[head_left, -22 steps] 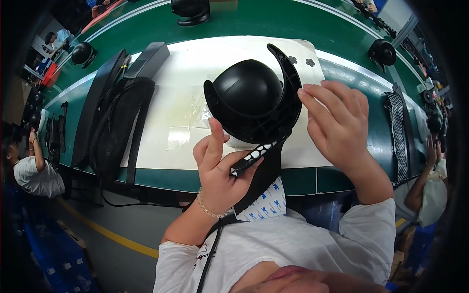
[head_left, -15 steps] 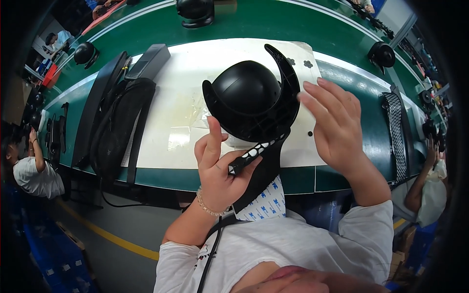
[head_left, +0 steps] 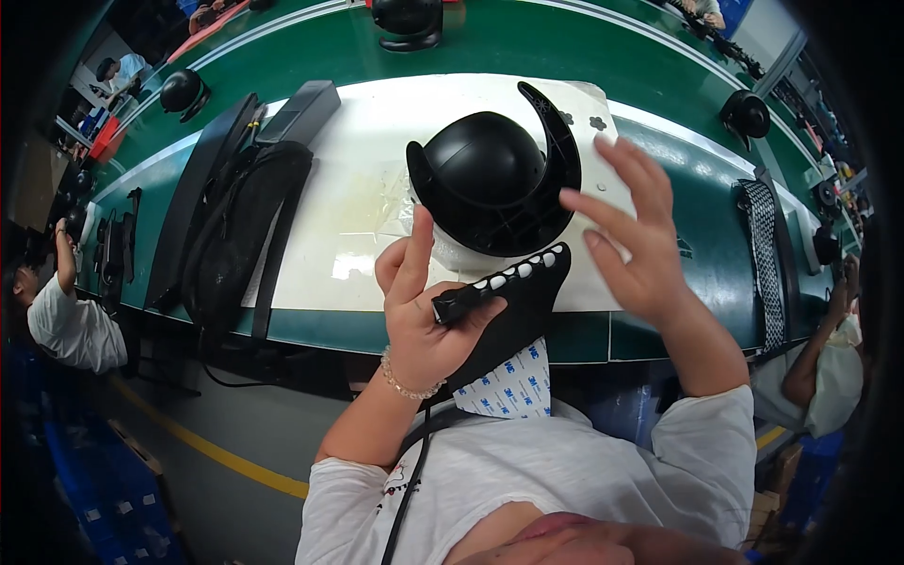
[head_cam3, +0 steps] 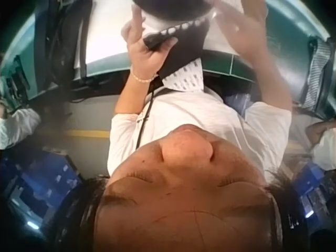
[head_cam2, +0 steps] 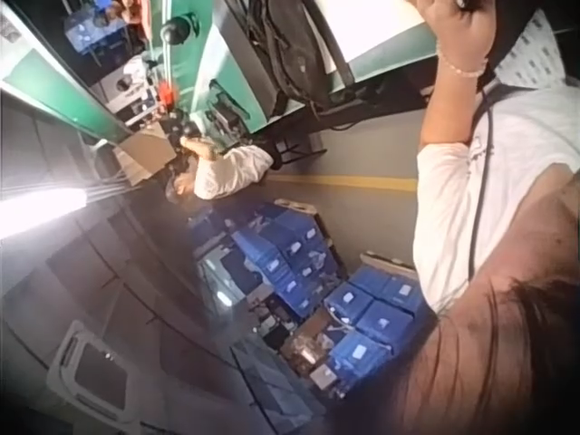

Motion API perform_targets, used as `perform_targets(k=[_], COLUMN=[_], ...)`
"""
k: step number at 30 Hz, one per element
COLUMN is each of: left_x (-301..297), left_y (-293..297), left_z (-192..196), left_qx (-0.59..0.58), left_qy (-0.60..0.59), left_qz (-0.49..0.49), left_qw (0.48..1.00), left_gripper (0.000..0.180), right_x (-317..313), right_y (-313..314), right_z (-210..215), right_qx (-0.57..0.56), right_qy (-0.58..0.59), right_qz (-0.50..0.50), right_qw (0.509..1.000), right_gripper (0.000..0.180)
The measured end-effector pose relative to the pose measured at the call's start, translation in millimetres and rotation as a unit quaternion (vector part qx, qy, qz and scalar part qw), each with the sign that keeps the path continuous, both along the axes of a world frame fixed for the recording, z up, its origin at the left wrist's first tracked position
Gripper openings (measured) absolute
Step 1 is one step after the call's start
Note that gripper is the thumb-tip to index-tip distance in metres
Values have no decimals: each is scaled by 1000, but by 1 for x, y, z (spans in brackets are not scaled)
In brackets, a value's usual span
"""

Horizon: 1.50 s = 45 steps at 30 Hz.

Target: The person is assembling black plastic components for lighting fixtures at a factory workstation.

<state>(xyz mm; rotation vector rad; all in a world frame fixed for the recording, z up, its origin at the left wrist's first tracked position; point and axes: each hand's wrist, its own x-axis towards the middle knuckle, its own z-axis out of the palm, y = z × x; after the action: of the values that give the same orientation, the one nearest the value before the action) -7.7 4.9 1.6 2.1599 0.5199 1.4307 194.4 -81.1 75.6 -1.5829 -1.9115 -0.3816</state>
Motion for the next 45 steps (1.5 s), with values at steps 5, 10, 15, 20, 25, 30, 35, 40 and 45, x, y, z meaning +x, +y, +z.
perform_targets(k=[5, 10, 15, 20, 25, 30, 35, 40, 45], left_x=[-1, -1, -1, -1, -1, -1, -2, 0, -4], left_y=[0, -1, -1, 0, 1, -1, 1, 0, 3], left_z=[1, 1, 1, 2, 3, 2, 3, 3, -3], left_qx=[-5, -7, -2, -14, 9, 5, -1, 7, 6], left_qy=[-5, 13, 11, 20, 21, 27, 24, 28, 27], left_qz=[-1, 7, 1, 4, 2, 4, -1, 6, 5], left_qw=[1000, 1000, 1000, 1000, 1000, 1000, 1000, 1000, 1000], left_gripper=[25, 25, 23, 22, 22, 21, 21, 21, 19], right_x=[-16, -16, -13, -17, -29, -30, -33, -47, -46], right_y=[-1, 0, -4, 0, 10, 7, 8, 25, 29], right_z=[-11, -18, -20, -22, -12, -21, -21, -25, -14], right_qx=[-3, 29, 170, 193, 120, 130, 115, 156, 23], right_qy=[70, 62, -93, -54, 4, -37, 17, 133, 158], right_qz=[104, 125, 115, 177, 183, 192, 282, 310, 435], right_qw=[992, 990, 974, 964, 976, 972, 953, 928, 886], right_gripper=[33, 23, 12, 15, 19, 23, 28, 44, 38])
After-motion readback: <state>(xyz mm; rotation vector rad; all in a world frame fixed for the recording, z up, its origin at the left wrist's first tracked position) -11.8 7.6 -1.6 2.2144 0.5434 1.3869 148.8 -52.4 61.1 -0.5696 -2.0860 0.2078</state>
